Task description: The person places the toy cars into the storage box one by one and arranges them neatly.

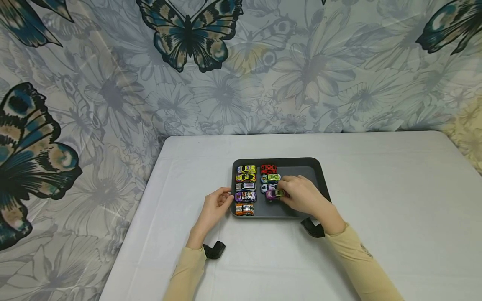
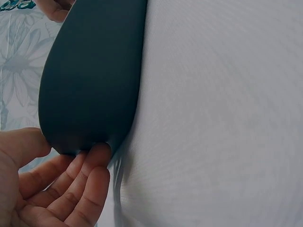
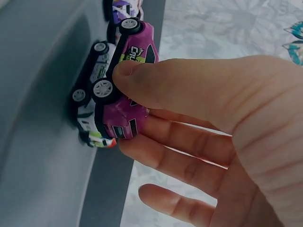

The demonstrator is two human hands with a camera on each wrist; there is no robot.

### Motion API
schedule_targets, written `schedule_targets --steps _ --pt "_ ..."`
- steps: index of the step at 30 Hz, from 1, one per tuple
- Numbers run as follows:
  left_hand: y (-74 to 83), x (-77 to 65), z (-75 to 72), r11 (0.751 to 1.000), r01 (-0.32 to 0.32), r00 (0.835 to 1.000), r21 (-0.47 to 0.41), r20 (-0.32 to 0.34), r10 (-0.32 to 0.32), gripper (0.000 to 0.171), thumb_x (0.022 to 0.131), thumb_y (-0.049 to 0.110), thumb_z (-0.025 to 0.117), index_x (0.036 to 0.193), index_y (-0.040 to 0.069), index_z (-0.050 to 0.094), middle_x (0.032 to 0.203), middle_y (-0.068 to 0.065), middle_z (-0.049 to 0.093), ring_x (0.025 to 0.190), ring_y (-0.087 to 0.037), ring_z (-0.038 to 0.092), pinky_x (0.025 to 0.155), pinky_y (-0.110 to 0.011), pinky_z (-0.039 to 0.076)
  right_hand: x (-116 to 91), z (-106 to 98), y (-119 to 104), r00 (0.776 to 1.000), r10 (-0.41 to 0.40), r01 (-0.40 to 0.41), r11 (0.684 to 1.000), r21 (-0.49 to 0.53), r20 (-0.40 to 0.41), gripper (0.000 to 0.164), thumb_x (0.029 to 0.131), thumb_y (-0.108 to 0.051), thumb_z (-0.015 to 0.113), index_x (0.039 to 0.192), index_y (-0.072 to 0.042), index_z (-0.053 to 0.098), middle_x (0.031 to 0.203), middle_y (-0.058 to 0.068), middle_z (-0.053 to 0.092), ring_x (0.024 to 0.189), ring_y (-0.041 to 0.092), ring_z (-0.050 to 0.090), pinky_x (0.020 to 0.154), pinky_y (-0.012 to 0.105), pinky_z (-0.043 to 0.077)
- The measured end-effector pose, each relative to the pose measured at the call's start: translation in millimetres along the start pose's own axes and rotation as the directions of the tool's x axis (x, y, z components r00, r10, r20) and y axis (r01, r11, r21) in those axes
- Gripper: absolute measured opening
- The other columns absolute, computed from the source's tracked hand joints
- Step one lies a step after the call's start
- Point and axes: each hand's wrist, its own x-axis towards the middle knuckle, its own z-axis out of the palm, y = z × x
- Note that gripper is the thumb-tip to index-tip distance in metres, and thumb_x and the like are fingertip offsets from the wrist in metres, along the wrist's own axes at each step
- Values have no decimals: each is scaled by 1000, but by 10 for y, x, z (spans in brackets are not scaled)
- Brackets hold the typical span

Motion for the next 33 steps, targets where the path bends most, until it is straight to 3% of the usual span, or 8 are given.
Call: schedule_targets --steps 13,33 --pt "12 -8 -7 999 -20 1000 -29 -3 20 26 89 8 61 111 -5 61 87 -9 62 71 -13 58 62 -21 51 38 43 -46 1000 -1 1 1000 5 25 17 67 -8 80 79 -9 67 74 -1 59 63 12 54 62 37 46" --pt "7 4 -3 1000 -13 1000 0 -4 13 26 90 10 60 112 -4 61 87 -7 62 71 -12 59 62 -22 51 87 93 -82 996 12 -11 1000 -17 88 15 67 -5 78 75 -8 65 71 0 57 60 13 53 61 39 48"
